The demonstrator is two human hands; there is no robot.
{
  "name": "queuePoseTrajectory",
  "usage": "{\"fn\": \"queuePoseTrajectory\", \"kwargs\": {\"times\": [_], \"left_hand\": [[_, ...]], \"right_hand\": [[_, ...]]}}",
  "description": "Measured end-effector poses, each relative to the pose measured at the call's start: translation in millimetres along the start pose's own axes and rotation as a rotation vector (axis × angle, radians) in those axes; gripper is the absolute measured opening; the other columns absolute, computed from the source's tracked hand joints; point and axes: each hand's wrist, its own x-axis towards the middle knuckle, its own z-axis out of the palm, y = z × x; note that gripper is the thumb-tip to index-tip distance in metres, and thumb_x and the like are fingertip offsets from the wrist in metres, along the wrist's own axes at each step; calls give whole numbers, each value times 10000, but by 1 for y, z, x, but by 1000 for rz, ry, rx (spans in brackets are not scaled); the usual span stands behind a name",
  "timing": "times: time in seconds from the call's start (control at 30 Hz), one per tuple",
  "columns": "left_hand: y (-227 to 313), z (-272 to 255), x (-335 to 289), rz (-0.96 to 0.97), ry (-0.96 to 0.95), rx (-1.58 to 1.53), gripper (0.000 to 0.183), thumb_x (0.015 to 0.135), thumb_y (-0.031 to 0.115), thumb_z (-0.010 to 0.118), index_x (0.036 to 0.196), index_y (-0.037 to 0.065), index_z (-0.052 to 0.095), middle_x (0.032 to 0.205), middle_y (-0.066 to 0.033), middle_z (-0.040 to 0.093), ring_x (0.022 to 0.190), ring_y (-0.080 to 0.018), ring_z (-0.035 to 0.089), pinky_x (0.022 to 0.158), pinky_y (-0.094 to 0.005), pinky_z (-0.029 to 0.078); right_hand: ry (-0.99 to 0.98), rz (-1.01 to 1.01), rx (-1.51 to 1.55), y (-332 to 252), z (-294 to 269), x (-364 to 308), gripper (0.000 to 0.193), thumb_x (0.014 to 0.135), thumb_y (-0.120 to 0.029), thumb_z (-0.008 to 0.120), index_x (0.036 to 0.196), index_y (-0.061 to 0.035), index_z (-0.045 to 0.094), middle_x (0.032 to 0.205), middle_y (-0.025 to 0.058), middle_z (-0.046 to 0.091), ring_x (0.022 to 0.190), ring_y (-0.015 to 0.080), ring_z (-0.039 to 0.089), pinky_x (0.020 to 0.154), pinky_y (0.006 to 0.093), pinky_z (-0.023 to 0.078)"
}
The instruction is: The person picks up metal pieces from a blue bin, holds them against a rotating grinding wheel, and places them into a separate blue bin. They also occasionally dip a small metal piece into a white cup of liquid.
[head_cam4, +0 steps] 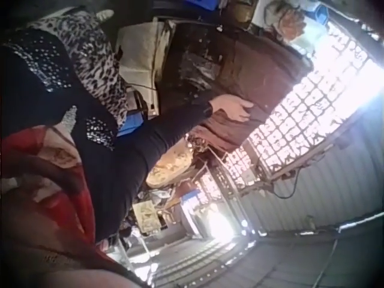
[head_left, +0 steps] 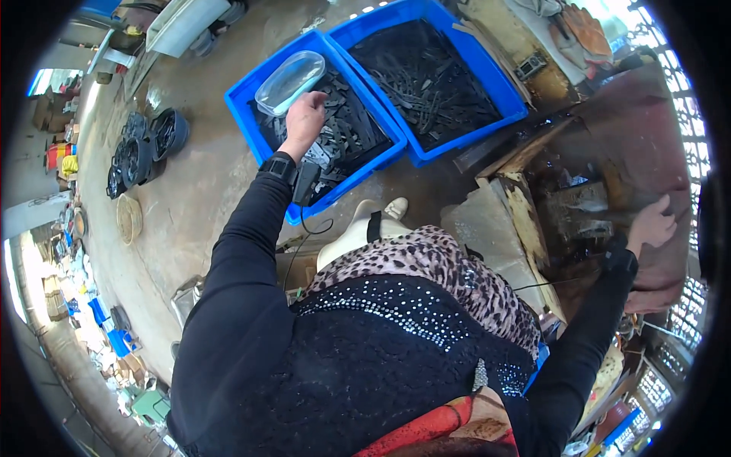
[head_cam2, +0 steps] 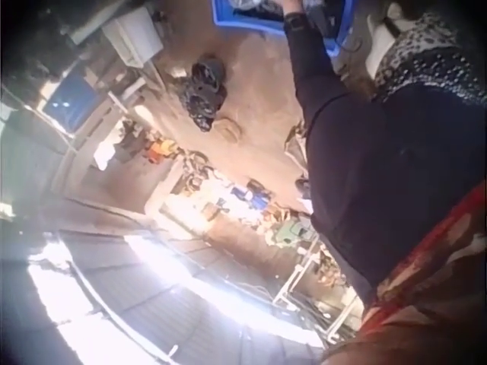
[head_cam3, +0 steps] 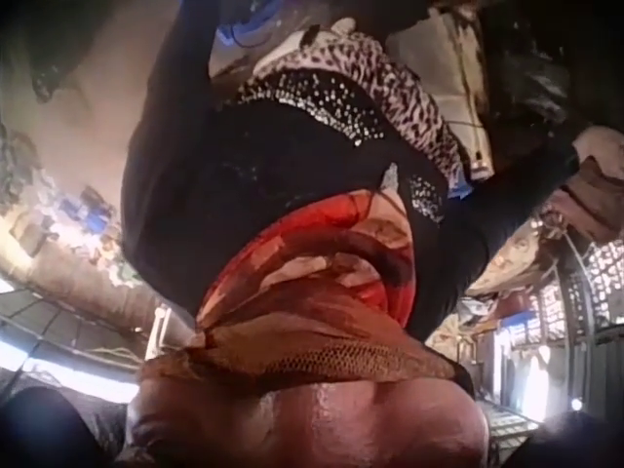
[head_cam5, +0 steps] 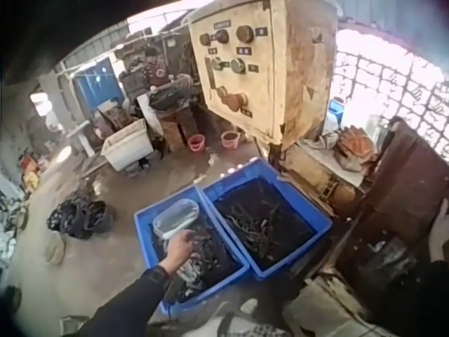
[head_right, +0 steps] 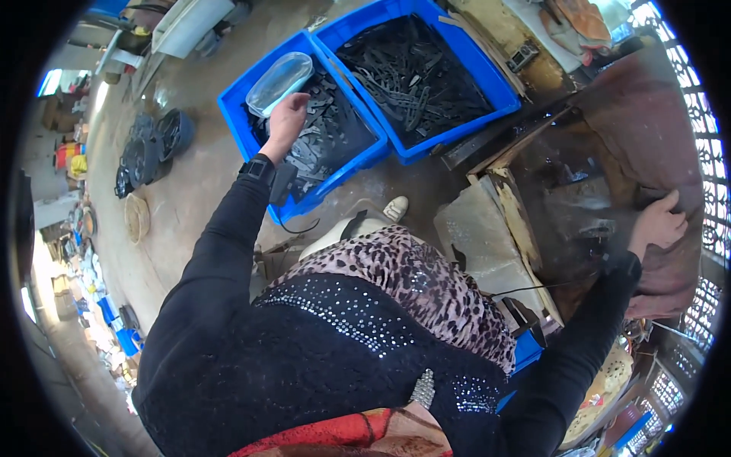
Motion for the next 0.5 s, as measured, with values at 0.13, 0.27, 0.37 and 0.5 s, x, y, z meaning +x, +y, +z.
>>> {"fn": "queuePoseTrajectory", "kwargs": {"times": [0.13,0.27,0.37,0.5], "left_hand": [[-17,0,-5,-337,-305,249,247,826,246,632,1003,95,717,981,-116,709,927,-329,667,788,-419,533],[-9,24,-25,-508,-649,357,314,799,337,627,938,76,733,969,-153,712,916,-338,675,783,-420,536],[-2,42,-38,-410,-665,359,307,795,333,628,860,53,737,899,-193,705,859,-350,683,753,-440,536],[-49,45,-50,-285,-661,330,292,813,280,590,833,20,721,854,-252,674,819,-404,671,734,-498,526]], "right_hand": [[43,198,-47,-13,6,2,544,889,-529,571,1045,-28,711,1079,175,682,1007,351,638,799,458,514],[146,163,-46,-14,2,1,458,886,-459,557,971,-51,747,1007,145,710,937,329,668,725,446,522],[215,21,-89,27,9,3,369,862,-394,574,871,-68,747,925,114,715,832,323,678,652,459,516],[144,50,-246,-21,-21,0,279,830,-343,601,839,-105,747,842,111,712,717,333,667,605,470,528]]}}
